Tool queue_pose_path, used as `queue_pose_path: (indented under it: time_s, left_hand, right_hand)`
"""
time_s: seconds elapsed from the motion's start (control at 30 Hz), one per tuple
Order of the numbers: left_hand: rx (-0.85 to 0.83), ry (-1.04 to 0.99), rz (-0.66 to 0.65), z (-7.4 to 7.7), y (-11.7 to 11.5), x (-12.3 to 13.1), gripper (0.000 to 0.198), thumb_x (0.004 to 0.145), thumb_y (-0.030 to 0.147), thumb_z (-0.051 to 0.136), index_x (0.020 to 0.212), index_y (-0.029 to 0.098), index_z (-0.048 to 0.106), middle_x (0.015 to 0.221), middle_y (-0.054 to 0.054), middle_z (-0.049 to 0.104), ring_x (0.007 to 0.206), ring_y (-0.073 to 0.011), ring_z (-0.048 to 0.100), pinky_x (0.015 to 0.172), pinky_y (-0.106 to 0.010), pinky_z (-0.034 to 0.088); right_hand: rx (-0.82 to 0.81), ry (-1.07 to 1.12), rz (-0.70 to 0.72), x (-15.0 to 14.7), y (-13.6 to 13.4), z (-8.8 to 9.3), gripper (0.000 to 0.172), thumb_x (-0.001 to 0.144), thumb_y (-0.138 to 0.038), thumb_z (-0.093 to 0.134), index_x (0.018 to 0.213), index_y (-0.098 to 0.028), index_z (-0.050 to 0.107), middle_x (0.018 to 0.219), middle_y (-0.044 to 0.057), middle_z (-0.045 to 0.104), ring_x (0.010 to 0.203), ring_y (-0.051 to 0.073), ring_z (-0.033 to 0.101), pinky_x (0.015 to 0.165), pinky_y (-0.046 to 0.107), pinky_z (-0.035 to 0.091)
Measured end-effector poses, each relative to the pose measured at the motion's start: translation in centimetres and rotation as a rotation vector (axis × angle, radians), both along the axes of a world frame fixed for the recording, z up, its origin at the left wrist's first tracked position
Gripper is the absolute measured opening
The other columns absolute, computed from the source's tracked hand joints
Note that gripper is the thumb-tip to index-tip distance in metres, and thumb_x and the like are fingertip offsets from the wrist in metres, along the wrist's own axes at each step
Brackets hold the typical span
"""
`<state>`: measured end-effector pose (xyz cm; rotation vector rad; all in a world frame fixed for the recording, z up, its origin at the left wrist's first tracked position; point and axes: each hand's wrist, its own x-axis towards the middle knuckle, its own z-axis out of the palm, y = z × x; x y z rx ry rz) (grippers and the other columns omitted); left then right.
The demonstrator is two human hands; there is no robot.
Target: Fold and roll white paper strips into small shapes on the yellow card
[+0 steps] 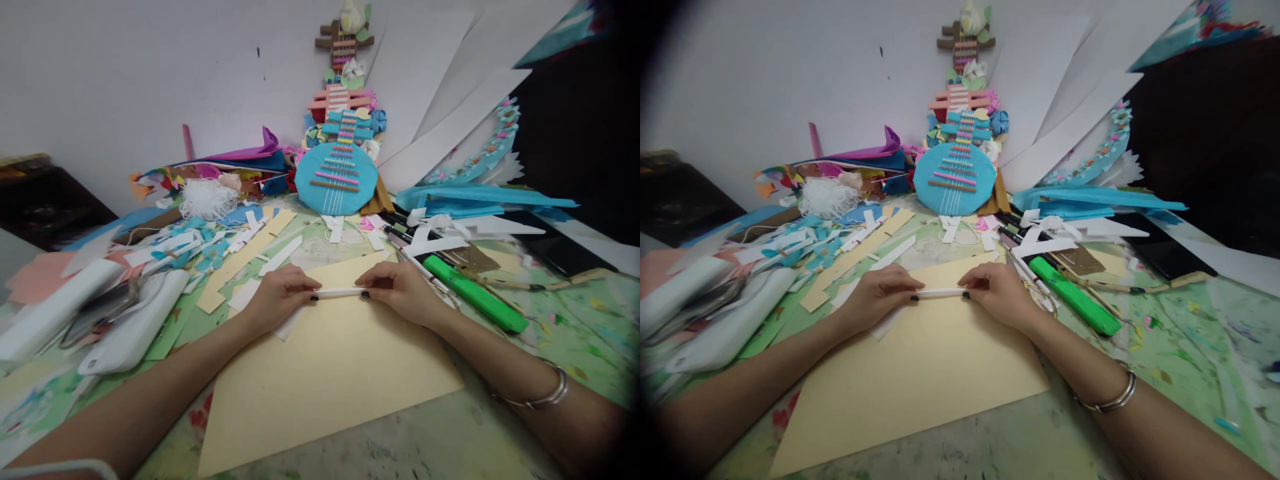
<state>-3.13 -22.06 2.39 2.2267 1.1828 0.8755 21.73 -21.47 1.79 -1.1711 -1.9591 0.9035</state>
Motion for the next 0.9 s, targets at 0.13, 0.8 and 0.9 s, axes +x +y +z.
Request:
queue_pose_path:
  time_s: [0.13,0.8,0.9]
  left_hand:
    - [0.014,0.063,-0.017,0.3,0.0,0.2,0.010,0.077,0.018,0.060,0.080,0.018,0.069,0.074,-0.004,0.061,0.075,-0.0151,0.056,0.069,-0.028,0.043]
    - [-0.006,0.002,-0.034,0.6,-0.6,0.9,0.010,0.078,0.022,0.056,0.077,0.017,0.065,0.077,-0.004,0.064,0.075,-0.0145,0.056,0.071,-0.028,0.044]
    - [-0.022,-0.028,-0.035,0.7,-0.9,1.1,0.008,0.077,0.020,0.057,0.077,0.017,0.065,0.077,-0.004,0.064,0.074,-0.0141,0.056,0.070,-0.027,0.044]
  right_hand:
    - [0.082,-0.103,0.026,0.0,0.0,0.1,0.016,0.071,-0.011,0.057,0.079,-0.018,0.070,0.072,0.003,0.063,0.068,0.014,0.056,0.064,0.027,0.043]
    - [0.247,-0.249,0.076,-0.9,-0.8,0.8,0.013,0.077,-0.014,0.055,0.078,-0.019,0.067,0.073,0.003,0.064,0.069,0.013,0.054,0.062,0.025,0.039]
    - [0.228,-0.232,0.102,-1.2,-1.1,1.2,0.013,0.077,-0.014,0.055,0.080,-0.018,0.067,0.076,0.003,0.065,0.071,0.013,0.056,0.064,0.025,0.040]
